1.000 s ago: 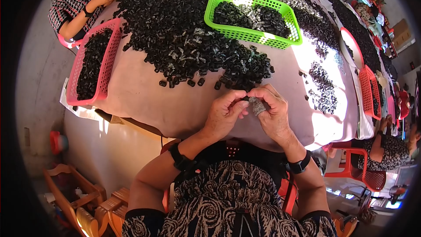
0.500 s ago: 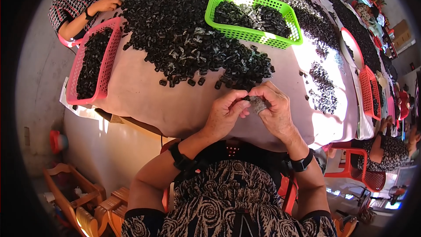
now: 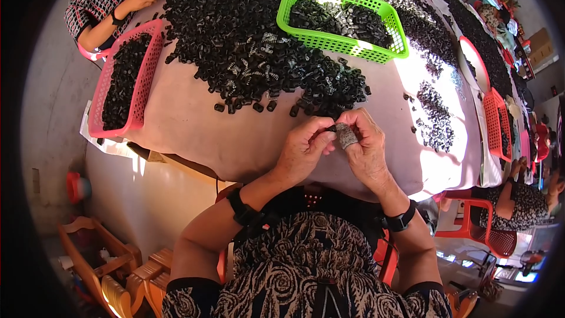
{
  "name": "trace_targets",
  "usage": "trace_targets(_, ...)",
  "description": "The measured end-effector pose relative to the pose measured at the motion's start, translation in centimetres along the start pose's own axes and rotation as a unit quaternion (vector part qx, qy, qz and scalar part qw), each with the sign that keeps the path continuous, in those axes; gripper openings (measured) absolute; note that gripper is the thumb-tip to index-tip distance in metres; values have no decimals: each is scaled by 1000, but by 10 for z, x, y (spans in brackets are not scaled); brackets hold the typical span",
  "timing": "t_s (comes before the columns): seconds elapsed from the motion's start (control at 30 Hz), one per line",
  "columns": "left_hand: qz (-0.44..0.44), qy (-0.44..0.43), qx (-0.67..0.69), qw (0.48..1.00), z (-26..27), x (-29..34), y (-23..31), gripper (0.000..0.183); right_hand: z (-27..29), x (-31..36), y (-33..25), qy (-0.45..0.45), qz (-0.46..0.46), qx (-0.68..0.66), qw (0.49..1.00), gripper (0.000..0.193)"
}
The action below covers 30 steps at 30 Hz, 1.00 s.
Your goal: Sorting small black shoe components from a pile into a plastic basket at a production table.
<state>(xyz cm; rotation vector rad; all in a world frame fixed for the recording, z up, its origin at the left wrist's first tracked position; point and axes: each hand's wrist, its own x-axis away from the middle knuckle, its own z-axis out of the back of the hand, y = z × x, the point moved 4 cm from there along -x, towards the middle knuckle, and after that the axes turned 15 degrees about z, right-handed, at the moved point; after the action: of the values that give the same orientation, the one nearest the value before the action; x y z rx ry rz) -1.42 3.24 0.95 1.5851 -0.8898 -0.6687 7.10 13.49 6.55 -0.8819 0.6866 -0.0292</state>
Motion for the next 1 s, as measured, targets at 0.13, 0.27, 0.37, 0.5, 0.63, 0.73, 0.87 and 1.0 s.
trace_targets(0.13,1,14,1,1000,1,0,-2,16,-4,2,-10,35,8,3,999,11)
trace_targets(0.27,7,6,2,1000,0,1,0,16,-5,10,3,53,-62,-114,990,9)
trace_targets(0.37,8,5,-7,1000,0,1,-1,17,-2,6,-2,49,-59,-104,992,8)
trace_targets(0.5,-1,8,-35,999,-2,2,0,18,1,7,9,33,-78,-102,991,8)
trace_targets(0.63,3,6,-43,999,-2,2,-1,19,1,7,6,44,-99,-113,988,8)
trace_targets(0.73,4,9,-36,999,-1,3,-3,19,0,10,10,58,-120,-133,982,8)
trace_targets(0.87,19,-3,-7,1000,0,1,-4,19,-1,9,17,50,-179,-198,963,8)
trace_targets(1.0,34,-10,1,999,-1,1,-4,19,2,11,16,38,-165,-211,963,8)
